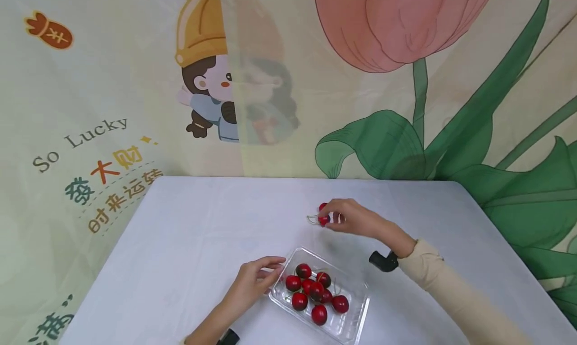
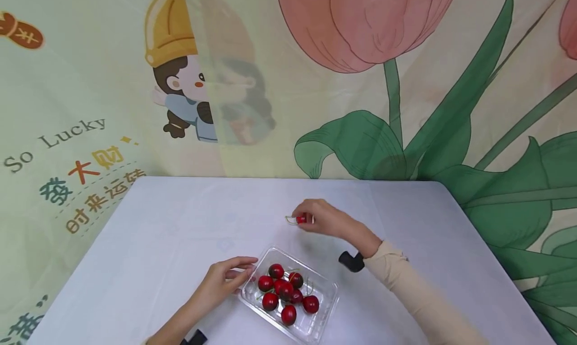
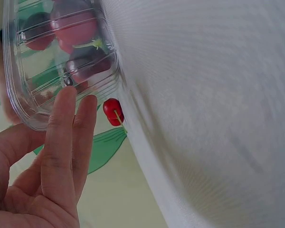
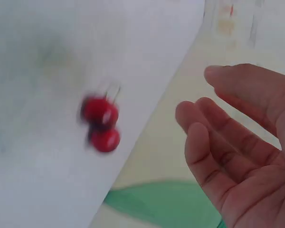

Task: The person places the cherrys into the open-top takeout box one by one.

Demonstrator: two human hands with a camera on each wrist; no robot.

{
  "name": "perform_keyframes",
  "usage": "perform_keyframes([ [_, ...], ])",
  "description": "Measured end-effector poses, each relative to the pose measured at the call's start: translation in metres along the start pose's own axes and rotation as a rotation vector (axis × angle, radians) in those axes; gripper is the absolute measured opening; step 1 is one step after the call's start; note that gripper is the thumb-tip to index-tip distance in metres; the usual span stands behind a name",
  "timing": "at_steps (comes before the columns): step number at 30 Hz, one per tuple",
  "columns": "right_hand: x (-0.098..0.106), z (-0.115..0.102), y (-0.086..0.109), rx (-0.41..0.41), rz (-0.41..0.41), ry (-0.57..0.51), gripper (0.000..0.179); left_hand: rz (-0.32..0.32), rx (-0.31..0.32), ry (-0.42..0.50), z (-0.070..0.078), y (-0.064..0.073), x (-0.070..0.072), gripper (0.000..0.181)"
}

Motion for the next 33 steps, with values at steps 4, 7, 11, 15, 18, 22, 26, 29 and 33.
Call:
perform_keyframes([
  [4,0.017,0.047,-0.004,-0.098,0.067,-0.047,0.024,-0.006,-0.008,-0.006,0.0,0.0,-0.002,0.028],
  [7,0.018,0.071,-0.008,-0.131,0.063,-0.087,0.028,-0.009,-0.014,-0.009,0.001,0.0,-0.003,0.028],
  [11,0.008,0.087,-0.015,-0.141,0.025,-0.097,0.035,-0.008,-0.013,-0.01,0.001,0.0,-0.002,0.029],
  [15,-0.004,0.095,-0.023,-0.134,-0.009,-0.074,0.043,-0.008,-0.01,0.001,0.002,-0.001,-0.002,0.028],
  [18,-0.012,0.098,-0.027,-0.116,-0.02,-0.075,0.042,-0.01,-0.011,0.009,0.002,-0.001,-0.003,0.028],
  [22,-0.018,0.102,-0.029,-0.1,-0.023,-0.093,0.037,-0.012,-0.012,0.009,0.002,-0.001,-0.003,0.028],
  [26,-0.02,0.105,-0.029,-0.116,-0.01,-0.1,0.034,-0.011,-0.006,-0.001,0.001,-0.002,-0.002,0.028],
  [29,-0.02,0.106,-0.029,-0.14,0.004,-0.114,0.035,-0.008,0.0,-0.01,0.0,-0.002,-0.001,0.028],
  [33,-0.012,0.104,-0.027,-0.155,0.049,-0.165,0.036,-0.005,0.012,-0.013,-0.002,-0.002,0.002,0.029],
])
Point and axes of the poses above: each hand's wrist, its own y-axis away from the middle knuckle, its own x-axis out of the back of the hand, z = x × y, the point moved 6 cm from there along -y, towards the middle knuckle, and after that the axes turned 5 degrees about -z, right-handed, at the moved point
